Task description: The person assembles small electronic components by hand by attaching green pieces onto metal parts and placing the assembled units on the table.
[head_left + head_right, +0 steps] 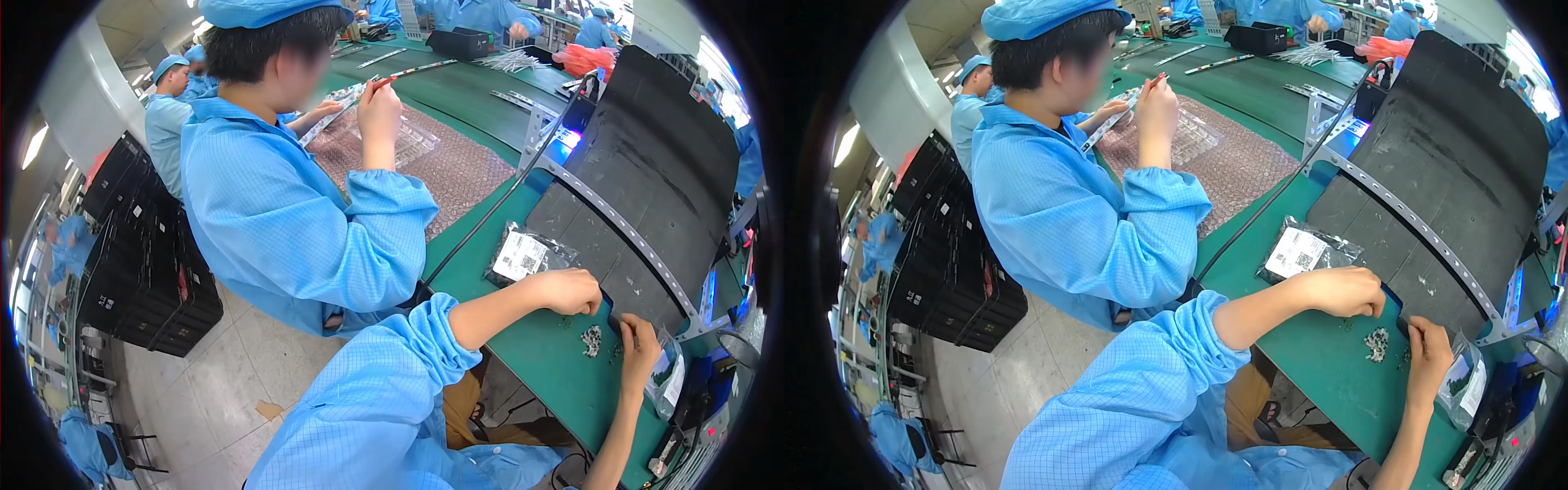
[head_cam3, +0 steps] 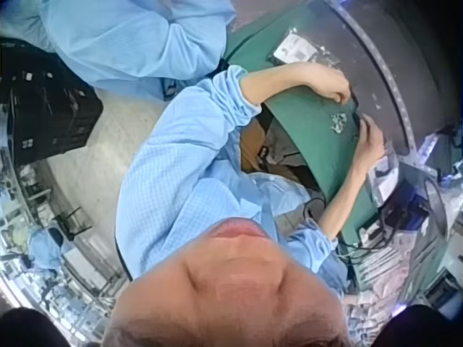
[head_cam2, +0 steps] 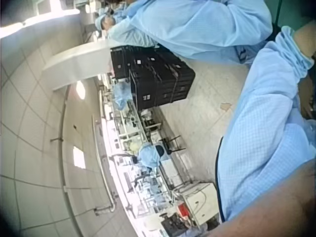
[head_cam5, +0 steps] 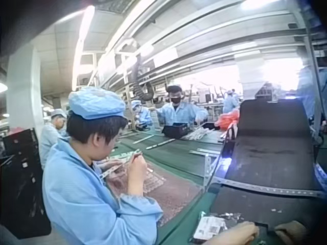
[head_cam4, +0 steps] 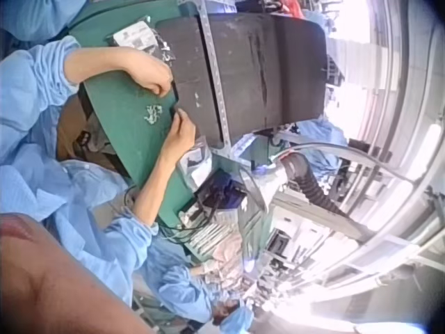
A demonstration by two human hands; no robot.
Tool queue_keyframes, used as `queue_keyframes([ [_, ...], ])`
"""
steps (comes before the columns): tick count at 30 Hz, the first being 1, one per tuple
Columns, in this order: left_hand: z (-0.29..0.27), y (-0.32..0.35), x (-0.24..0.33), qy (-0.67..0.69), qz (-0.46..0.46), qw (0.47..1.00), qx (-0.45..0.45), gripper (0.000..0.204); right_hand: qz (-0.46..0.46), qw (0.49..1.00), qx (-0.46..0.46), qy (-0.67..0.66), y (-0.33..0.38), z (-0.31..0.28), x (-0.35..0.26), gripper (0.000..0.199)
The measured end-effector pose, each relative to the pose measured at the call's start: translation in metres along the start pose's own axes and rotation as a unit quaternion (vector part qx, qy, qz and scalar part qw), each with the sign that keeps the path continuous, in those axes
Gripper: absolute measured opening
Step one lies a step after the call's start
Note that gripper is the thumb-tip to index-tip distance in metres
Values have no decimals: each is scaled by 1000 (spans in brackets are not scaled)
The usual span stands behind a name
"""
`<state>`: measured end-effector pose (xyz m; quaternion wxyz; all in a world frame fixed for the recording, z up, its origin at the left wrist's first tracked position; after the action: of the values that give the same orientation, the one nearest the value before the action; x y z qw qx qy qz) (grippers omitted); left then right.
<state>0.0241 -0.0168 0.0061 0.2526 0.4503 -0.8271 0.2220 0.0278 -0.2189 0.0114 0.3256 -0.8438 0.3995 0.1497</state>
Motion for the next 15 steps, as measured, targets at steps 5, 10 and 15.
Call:
queue_keyframes([
  [5, -7, -8, 9, 108, -9, 986, 130, 12, -68, 994, 74, -49, 0, -9, -16, 6],
  [10, -9, -10, 10, 372, -100, 911, 148, 15, 13, 980, 56, -192, -6, 3, -3, 3],
  [15, 7, -18, 15, 495, -151, 848, 114, 22, 81, 952, 35, -291, -8, -6, -1, 10],
])
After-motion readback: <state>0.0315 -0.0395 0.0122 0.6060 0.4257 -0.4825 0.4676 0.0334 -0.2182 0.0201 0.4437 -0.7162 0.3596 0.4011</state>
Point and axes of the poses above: each hand's wrist, its own y-axis away from the middle knuckle, its own z-axis out of the palm, x = y × z, the point moved 3 cm from there along -y, towards the middle knuckle, and after that the axes turned 6 degrees about -z, right-handed, at the moved point
